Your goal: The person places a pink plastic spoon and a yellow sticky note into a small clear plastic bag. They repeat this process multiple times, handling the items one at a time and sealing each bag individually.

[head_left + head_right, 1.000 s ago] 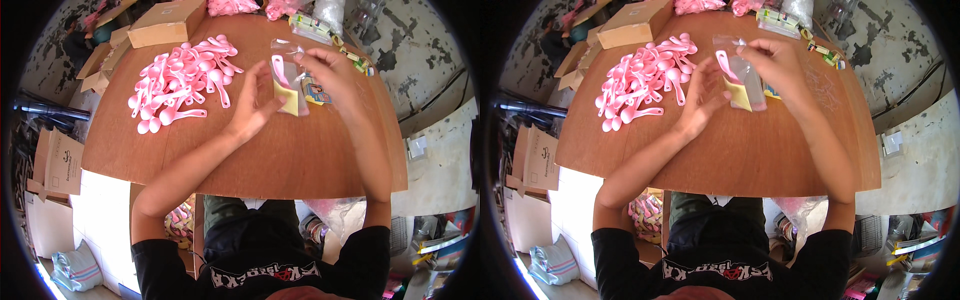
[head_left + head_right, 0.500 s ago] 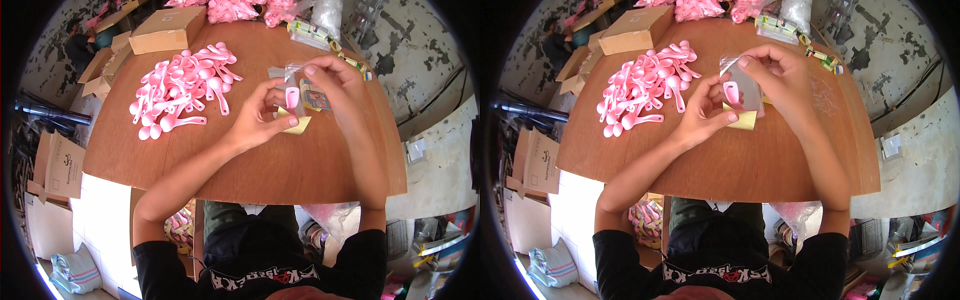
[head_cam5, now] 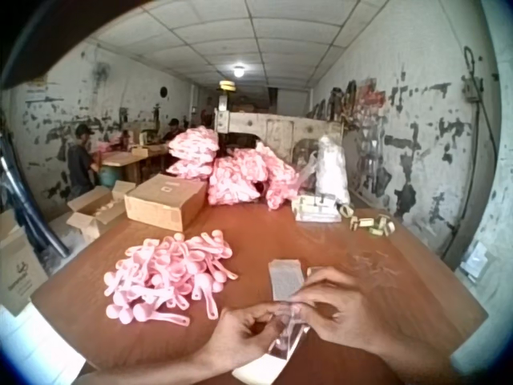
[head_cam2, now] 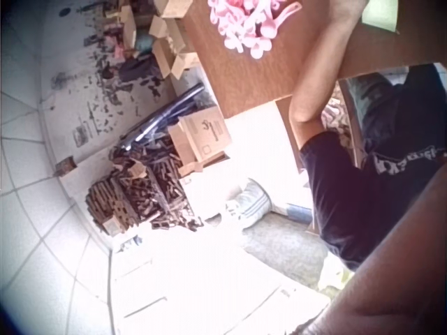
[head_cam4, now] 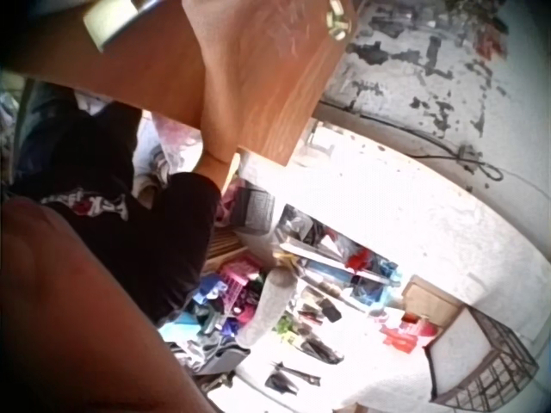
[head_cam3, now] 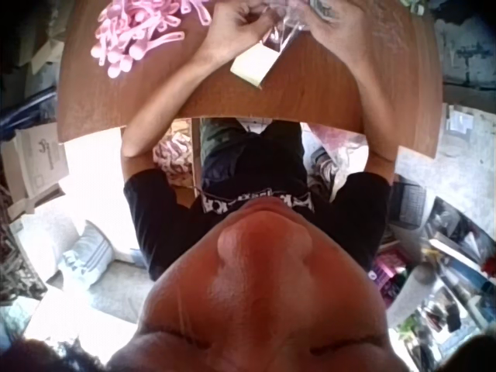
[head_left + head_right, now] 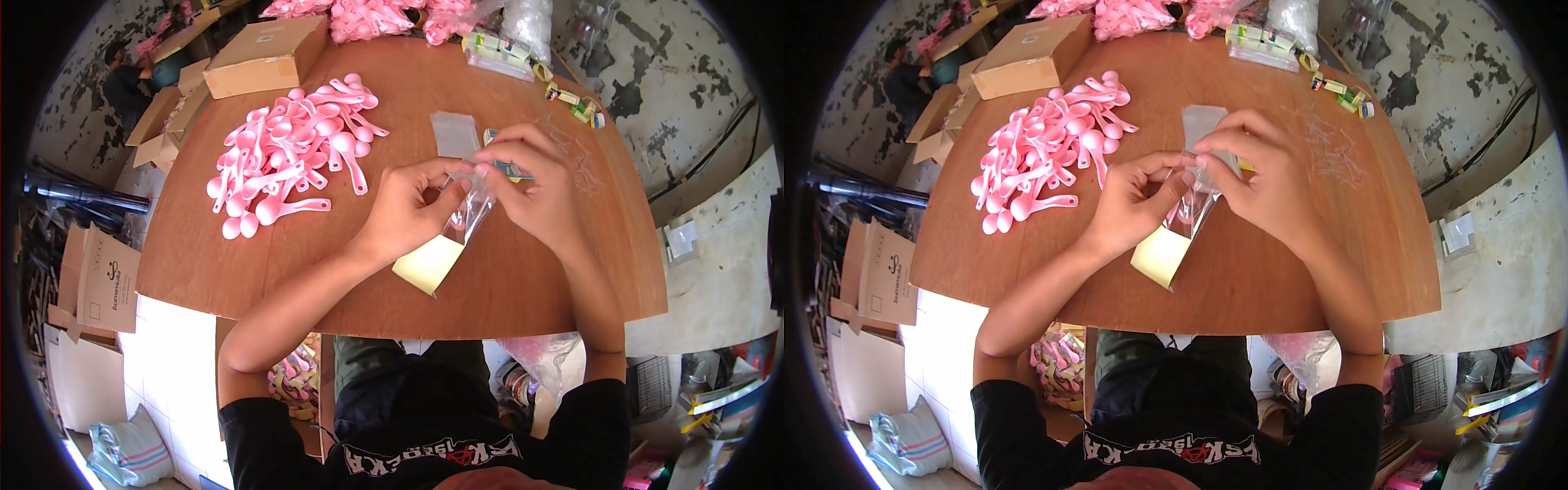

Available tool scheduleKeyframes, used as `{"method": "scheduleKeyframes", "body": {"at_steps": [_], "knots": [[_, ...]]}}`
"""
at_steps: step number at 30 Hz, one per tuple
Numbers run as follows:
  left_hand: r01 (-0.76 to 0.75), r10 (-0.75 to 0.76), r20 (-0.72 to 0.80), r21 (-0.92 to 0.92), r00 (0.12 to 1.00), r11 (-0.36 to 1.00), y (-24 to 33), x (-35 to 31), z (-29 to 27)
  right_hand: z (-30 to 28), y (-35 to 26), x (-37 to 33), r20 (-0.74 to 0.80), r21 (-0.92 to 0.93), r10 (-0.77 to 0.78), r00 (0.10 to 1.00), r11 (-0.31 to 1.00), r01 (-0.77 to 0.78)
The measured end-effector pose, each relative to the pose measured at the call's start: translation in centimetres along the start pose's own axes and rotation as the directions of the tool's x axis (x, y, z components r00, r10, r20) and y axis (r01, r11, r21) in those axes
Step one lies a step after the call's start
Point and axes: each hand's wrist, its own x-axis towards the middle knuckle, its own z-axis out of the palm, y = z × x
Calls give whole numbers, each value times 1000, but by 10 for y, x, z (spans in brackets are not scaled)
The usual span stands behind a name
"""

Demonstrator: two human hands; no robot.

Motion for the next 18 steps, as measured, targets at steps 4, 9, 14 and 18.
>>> {"method": "scheduleKeyframes", "body": {"at_steps": [4, 9, 14, 18], "knots": [[25, -35, 44, 216, 998, 976, 2, -2, 1, 1, 0, -8, 52, -190, -197, 979, 961, 203], [-84, 41, 113, 409, 993, 909, 8, -2, 8, 2, -4, -17, 132, -408, -288, 949, 856, 316], [-165, 102, 152, 491, 983, 855, 5, -3, 9, 7, 9, -22, 107, -425, -311, 944, 844, 327], [-137, 98, 126, 354, 987, 925, 4, -5, 14, 2, 26, -24, 31, 39, 134, 990, 990, -135]]}}
